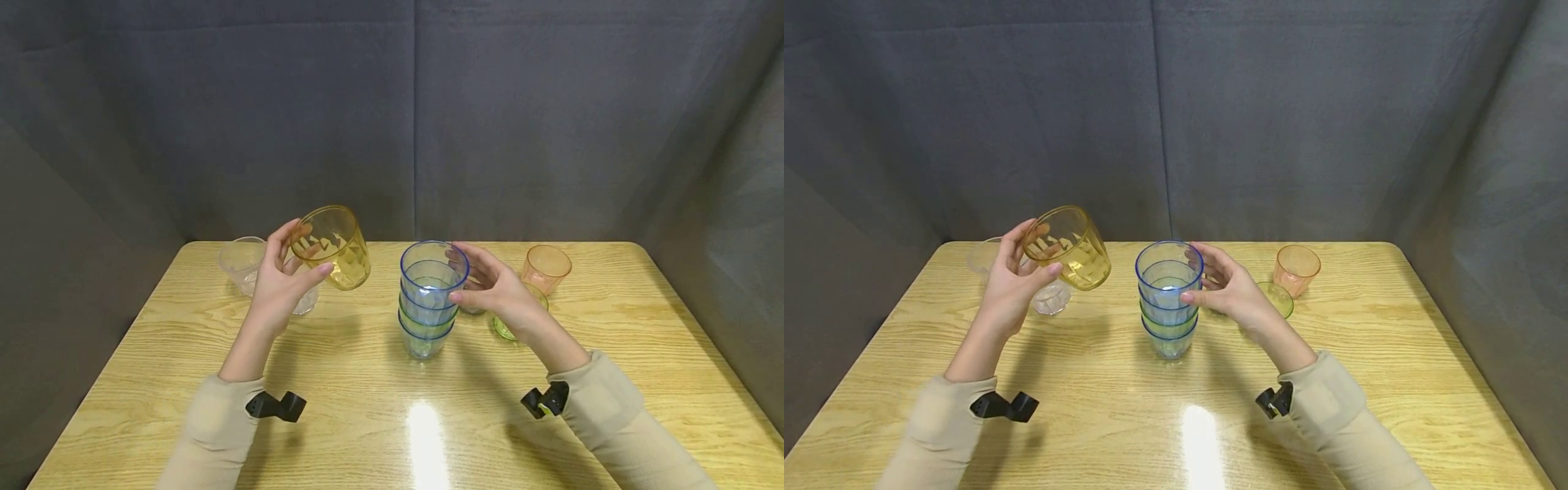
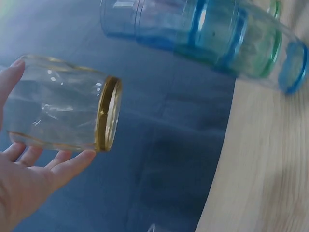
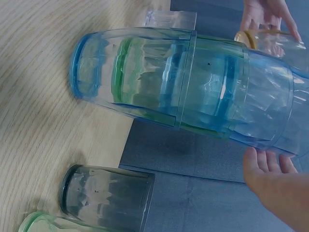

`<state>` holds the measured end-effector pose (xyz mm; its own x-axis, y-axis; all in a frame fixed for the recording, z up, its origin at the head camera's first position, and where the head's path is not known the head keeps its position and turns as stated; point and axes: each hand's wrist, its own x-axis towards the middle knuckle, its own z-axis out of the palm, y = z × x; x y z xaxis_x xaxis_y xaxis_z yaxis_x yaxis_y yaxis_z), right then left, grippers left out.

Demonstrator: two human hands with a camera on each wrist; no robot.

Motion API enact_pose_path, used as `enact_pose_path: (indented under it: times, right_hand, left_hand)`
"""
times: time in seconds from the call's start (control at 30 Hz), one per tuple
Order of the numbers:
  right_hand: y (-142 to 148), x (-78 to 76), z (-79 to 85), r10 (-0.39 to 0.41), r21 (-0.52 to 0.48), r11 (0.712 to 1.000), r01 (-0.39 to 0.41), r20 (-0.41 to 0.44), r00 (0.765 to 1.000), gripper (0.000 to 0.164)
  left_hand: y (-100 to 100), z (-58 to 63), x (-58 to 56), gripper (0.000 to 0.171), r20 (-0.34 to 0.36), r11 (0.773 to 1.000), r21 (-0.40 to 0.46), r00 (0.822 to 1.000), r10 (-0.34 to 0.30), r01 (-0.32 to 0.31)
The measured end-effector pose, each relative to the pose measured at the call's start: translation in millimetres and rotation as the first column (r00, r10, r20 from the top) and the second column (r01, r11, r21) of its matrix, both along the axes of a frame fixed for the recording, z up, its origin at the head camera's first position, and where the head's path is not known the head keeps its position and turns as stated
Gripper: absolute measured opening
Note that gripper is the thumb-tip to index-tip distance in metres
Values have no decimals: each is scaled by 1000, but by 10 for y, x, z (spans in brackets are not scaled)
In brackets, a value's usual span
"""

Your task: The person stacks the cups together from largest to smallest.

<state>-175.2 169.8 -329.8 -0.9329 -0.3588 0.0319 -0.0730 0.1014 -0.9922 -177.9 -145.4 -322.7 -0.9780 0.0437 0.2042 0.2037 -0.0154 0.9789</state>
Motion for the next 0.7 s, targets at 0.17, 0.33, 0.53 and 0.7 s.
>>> enact_pose_path:
  times: [0.17,0.33,0.53,0.7]
  right_hand:
    - [-4,-2,-7,4,1,1000,-4,5,1000,81]
    - [3,-4,-11,5,3,1000,-5,6,1000,81]
    - [2,-4,-10,4,9,1000,-4,4,1000,81]
    - [-1,-5,-15,5,6,1000,-5,0,1000,80]
  left_hand:
    - [144,26,-15,77,-30,995,99,999,20,-17]
    - [263,66,-4,77,-58,974,227,998,15,-2]
    - [373,123,2,85,-137,954,295,991,-3,44]
    - [476,184,-15,105,-188,952,295,982,-24,80]
